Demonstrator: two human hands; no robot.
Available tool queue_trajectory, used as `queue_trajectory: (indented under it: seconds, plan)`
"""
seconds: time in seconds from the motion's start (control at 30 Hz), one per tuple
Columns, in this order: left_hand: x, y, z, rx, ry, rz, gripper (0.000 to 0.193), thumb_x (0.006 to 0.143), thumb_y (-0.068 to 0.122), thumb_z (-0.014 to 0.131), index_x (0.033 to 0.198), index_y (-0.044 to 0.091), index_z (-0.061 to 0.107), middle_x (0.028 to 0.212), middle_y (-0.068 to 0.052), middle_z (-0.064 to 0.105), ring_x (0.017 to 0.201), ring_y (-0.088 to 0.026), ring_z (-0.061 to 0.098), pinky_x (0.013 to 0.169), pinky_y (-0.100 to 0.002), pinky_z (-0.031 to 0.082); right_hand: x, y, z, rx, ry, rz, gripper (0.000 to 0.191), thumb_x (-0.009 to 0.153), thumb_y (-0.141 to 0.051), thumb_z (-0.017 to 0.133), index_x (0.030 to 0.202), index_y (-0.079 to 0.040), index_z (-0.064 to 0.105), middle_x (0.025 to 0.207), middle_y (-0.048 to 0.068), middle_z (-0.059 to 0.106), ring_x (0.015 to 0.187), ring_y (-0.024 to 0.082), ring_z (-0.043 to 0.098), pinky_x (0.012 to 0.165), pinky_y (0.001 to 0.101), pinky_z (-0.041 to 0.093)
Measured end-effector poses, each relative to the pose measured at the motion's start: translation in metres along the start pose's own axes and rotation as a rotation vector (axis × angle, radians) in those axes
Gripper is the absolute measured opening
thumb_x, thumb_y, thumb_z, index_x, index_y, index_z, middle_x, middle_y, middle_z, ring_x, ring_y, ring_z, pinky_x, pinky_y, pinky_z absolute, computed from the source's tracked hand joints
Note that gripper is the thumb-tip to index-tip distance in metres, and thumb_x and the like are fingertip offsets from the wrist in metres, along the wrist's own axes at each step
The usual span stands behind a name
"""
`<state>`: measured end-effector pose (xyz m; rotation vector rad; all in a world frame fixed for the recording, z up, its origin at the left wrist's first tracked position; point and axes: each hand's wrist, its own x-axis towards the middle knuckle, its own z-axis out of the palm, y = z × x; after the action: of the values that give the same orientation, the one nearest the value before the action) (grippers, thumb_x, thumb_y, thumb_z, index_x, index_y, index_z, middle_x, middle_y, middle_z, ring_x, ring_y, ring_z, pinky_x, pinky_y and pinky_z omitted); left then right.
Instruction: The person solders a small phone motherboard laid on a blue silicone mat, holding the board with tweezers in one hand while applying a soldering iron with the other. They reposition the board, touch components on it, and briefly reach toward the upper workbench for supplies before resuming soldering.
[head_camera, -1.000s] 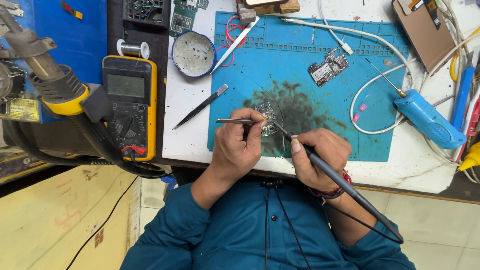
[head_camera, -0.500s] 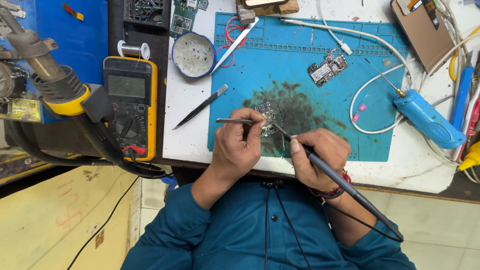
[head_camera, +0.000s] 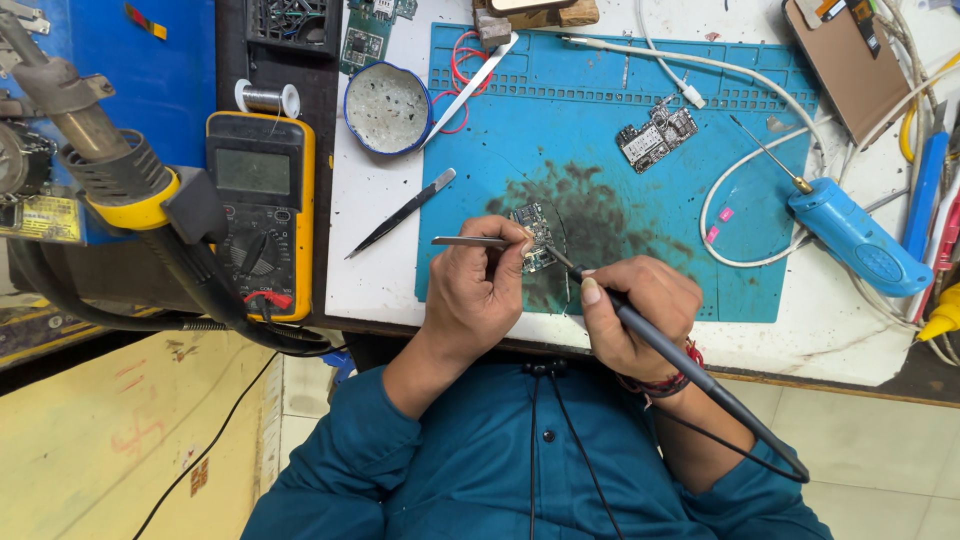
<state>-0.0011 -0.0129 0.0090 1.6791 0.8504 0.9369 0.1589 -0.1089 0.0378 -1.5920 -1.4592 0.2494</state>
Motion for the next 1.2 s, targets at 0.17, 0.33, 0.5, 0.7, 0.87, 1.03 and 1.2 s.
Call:
queue_trajectory:
  seconds: [0.17,0.33,0.5,0.7,0.87,1.03,1.2]
  plan:
    - [0.000,-0.001,0.000,0.007,-0.001,0.000,0.013,0.102,0.001,0.068,0.110,0.003,0.058,0.093,-0.008,0.073,0.074,-0.012,0.072,0.064,-0.025,0.057,0.000,0.001,-0.001,0.002,-0.009,-0.012,0.007,0.090,-0.002,0.070,0.087,-0.001,0.063,0.074,0.010,0.067,0.059,0.023,0.062,0.056,0.0333,0.045]
    - [0.000,-0.001,0.001,-0.004,0.001,0.020,0.013,0.103,0.001,0.067,0.112,0.003,0.058,0.095,-0.008,0.073,0.078,-0.012,0.073,0.067,-0.025,0.058,0.000,0.000,-0.001,0.008,-0.011,-0.014,0.007,0.090,-0.002,0.070,0.088,-0.001,0.064,0.073,0.010,0.067,0.060,0.023,0.062,0.056,0.0333,0.045]
    - [0.000,-0.001,0.000,-0.001,-0.011,-0.011,0.013,0.101,0.001,0.067,0.111,0.003,0.058,0.094,-0.008,0.073,0.075,-0.012,0.072,0.065,-0.025,0.057,0.001,0.000,-0.001,0.003,-0.013,-0.017,0.006,0.089,-0.001,0.070,0.089,-0.001,0.063,0.074,0.011,0.067,0.060,0.023,0.063,0.056,0.0330,0.046]
    - [0.000,-0.001,0.000,0.008,-0.006,0.011,0.013,0.102,0.001,0.067,0.111,0.003,0.058,0.095,-0.008,0.073,0.077,-0.013,0.073,0.067,-0.026,0.058,-0.002,0.003,-0.002,0.018,-0.017,-0.021,0.006,0.090,-0.001,0.070,0.089,-0.002,0.064,0.075,0.010,0.067,0.061,0.024,0.063,0.058,0.0335,0.046]
    - [-0.001,-0.001,-0.001,-0.029,0.002,-0.003,0.014,0.103,0.002,0.066,0.112,0.003,0.057,0.094,-0.008,0.072,0.076,-0.013,0.072,0.067,-0.026,0.057,-0.008,0.006,0.000,0.011,0.096,0.024,0.014,0.095,-0.009,0.071,0.099,0.001,0.062,0.084,0.013,0.065,0.069,0.024,0.062,0.065,0.0331,0.047]
    - [-0.002,-0.002,-0.001,-0.020,-0.007,-0.020,0.013,0.103,0.004,0.066,0.112,0.003,0.057,0.091,-0.007,0.071,0.074,-0.013,0.070,0.065,-0.026,0.056,-0.012,0.009,0.002,-0.065,0.126,0.027,0.022,0.097,-0.016,0.077,0.106,0.000,0.064,0.088,0.015,0.065,0.073,0.025,0.062,0.063,0.0307,0.047]
    - [-0.002,-0.002,-0.002,0.009,-0.014,-0.019,0.012,0.102,0.003,0.066,0.111,0.003,0.057,0.089,-0.007,0.070,0.071,-0.012,0.069,0.063,-0.026,0.055,-0.013,0.010,-0.002,0.004,0.017,0.056,0.007,0.097,-0.007,0.068,0.097,-0.001,0.064,0.077,0.010,0.065,0.061,0.020,0.060,0.059,0.0326,0.045]
